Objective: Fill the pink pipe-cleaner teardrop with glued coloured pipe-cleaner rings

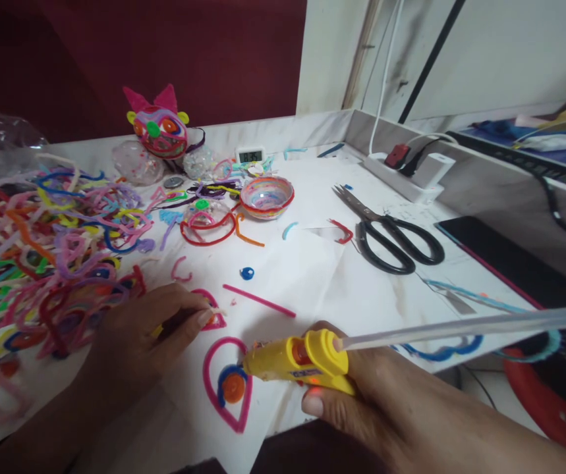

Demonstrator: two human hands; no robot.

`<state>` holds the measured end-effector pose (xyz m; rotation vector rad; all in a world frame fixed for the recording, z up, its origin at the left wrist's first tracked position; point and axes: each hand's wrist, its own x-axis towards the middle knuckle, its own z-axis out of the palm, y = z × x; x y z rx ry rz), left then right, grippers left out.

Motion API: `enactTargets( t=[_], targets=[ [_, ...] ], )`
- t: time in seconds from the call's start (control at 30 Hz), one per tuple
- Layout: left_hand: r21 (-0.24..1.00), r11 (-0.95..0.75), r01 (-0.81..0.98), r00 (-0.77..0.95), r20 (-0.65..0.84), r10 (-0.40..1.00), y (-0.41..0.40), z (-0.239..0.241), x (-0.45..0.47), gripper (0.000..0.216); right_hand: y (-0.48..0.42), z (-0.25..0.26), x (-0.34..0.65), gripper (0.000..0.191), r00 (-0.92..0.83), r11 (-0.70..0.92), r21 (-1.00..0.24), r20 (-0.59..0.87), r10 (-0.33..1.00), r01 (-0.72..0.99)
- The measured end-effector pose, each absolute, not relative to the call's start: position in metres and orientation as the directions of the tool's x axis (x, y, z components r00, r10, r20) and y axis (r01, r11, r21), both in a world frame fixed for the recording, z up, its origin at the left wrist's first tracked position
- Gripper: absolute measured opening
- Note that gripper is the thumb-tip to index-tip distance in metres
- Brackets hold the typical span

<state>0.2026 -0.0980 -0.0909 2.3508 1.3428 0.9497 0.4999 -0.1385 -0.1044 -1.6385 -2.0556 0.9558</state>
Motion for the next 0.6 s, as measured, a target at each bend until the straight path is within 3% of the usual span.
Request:
enactTargets(
  t=[0.33, 0.6],
  targets=[
    [0.524, -0.542, 0.657, 0.363, 0.410, 0.837, -0.096, -0.092, 0.202, 0.011, -0.130, -0.093, 0.475, 0.041, -0.186, 0.103, -0.685, -0.049, 0.981, 0.721],
    [0.527, -0.534, 0.662, 0.345, 0.418, 0.840, -0.098, -0.089, 0.203, 0.012, -0.129, -0.096, 0.501, 0.027, -0.453, 0.272, -0.632, -0.140, 0.881, 0.726]
  ],
)
